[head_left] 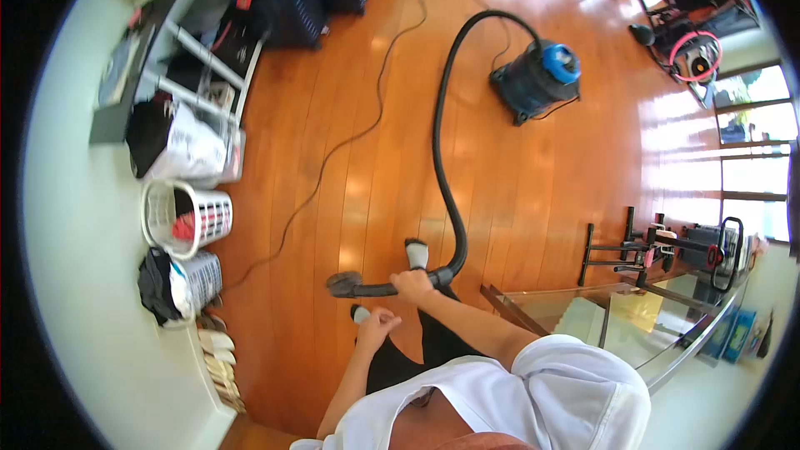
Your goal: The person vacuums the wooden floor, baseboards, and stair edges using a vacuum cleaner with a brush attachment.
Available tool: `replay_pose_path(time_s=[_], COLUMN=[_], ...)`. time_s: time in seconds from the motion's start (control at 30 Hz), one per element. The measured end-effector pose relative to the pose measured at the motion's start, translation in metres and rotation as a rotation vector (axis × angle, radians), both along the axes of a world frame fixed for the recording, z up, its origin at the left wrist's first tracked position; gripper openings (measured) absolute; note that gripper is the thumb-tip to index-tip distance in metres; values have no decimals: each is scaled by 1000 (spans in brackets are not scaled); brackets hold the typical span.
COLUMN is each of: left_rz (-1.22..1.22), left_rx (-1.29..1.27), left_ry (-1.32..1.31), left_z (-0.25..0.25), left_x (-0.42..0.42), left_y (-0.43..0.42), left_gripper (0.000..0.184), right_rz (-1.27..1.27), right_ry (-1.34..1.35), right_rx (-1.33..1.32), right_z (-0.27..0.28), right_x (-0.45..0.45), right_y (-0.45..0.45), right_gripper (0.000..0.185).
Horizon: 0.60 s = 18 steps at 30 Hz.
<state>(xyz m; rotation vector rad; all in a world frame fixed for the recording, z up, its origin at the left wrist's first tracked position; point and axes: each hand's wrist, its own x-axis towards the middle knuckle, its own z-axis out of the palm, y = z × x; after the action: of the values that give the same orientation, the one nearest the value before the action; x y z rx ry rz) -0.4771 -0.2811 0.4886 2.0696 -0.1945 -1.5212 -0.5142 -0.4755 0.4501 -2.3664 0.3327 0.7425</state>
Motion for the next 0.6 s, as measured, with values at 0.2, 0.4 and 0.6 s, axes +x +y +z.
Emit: replay_pose_path(time_s=[0.2,0.4,0.6], left_rz=[-120,376,615], left_rx=[-393,-811,-875], left_ry=[-372,-288,67], left_z=[73,102,105], left_x=[6,44,73], left_y=[-110,-224,-312], left_gripper=[69,51,56], right_rz=[-117,-387,-439], right_ry=[-250,-607,-626], right_rx=[173,277,163], right_z=[130,222,247], right_x=[46,59,74], right_y=[-88,-158,-237], right_gripper=[32,52,60])
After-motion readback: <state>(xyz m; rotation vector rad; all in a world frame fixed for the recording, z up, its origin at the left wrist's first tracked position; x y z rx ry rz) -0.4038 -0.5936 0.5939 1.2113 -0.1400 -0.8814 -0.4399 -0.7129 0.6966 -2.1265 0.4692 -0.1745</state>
